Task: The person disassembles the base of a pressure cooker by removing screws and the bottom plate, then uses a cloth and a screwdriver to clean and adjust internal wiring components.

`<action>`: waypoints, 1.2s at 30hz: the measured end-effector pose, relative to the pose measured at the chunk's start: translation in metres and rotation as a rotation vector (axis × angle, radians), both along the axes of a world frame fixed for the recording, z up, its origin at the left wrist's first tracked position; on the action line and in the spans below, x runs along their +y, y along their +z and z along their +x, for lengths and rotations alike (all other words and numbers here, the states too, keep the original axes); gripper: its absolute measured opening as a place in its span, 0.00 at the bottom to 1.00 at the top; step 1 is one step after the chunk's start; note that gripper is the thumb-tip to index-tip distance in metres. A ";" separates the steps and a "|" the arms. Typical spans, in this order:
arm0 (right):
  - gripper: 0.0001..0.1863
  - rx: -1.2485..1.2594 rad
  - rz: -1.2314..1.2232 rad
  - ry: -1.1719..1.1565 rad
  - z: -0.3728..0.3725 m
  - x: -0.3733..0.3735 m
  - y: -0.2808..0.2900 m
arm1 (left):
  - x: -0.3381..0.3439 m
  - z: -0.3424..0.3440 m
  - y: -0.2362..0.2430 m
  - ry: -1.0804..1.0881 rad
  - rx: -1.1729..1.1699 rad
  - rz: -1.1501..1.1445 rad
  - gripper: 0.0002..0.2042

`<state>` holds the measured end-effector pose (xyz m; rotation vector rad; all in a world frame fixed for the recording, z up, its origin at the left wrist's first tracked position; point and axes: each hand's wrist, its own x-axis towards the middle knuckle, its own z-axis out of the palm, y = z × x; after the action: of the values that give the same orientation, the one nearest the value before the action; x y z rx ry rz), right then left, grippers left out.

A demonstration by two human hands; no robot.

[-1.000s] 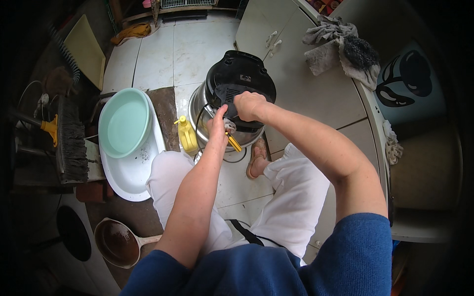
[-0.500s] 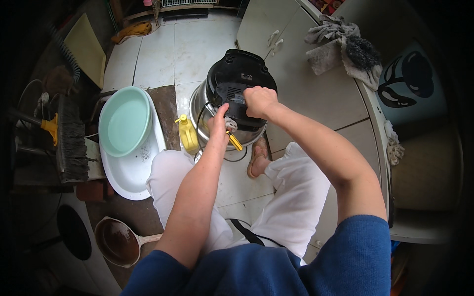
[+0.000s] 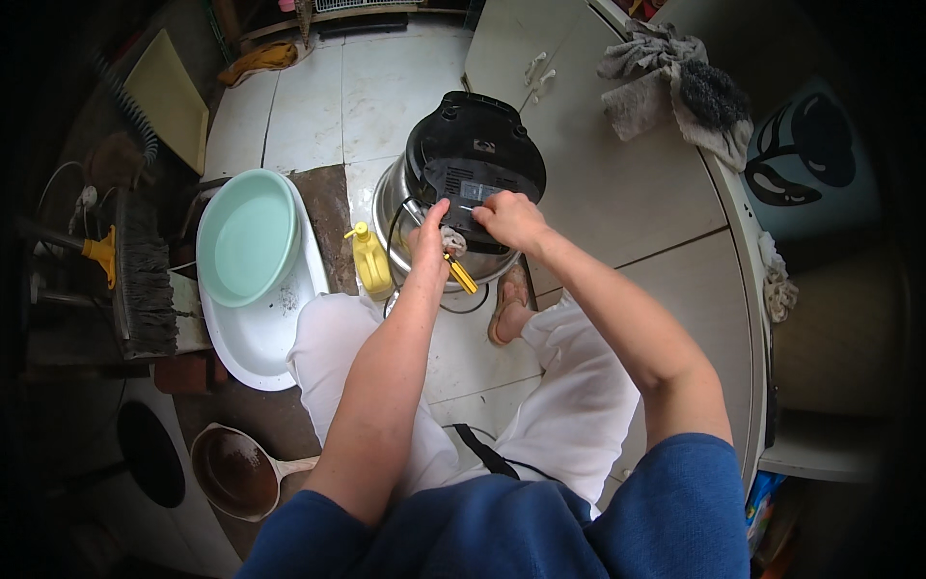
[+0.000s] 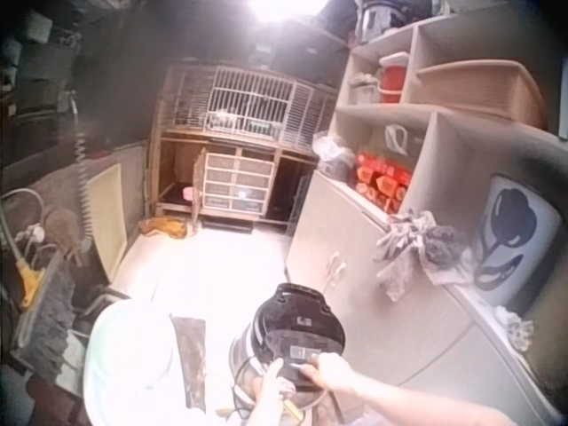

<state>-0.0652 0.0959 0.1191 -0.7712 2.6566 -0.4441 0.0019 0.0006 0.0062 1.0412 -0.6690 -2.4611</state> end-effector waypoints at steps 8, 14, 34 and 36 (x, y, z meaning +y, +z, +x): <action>0.08 0.036 0.038 0.245 -0.003 0.011 0.030 | -0.001 0.003 0.003 -0.039 -0.056 0.002 0.18; 0.08 0.137 0.043 0.311 0.002 0.004 0.031 | 0.000 0.002 0.004 -0.034 -0.057 0.001 0.18; 0.08 0.001 -0.059 0.302 0.006 0.013 0.019 | 0.000 0.001 0.000 -0.041 -0.050 -0.001 0.17; 0.08 0.057 -0.020 0.312 0.011 0.018 0.011 | 0.000 0.001 0.001 -0.048 -0.035 0.007 0.18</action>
<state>-0.0543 0.1141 0.1297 -1.1959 2.5228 -0.3700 0.0029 0.0009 0.0069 1.0848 -0.7043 -2.4928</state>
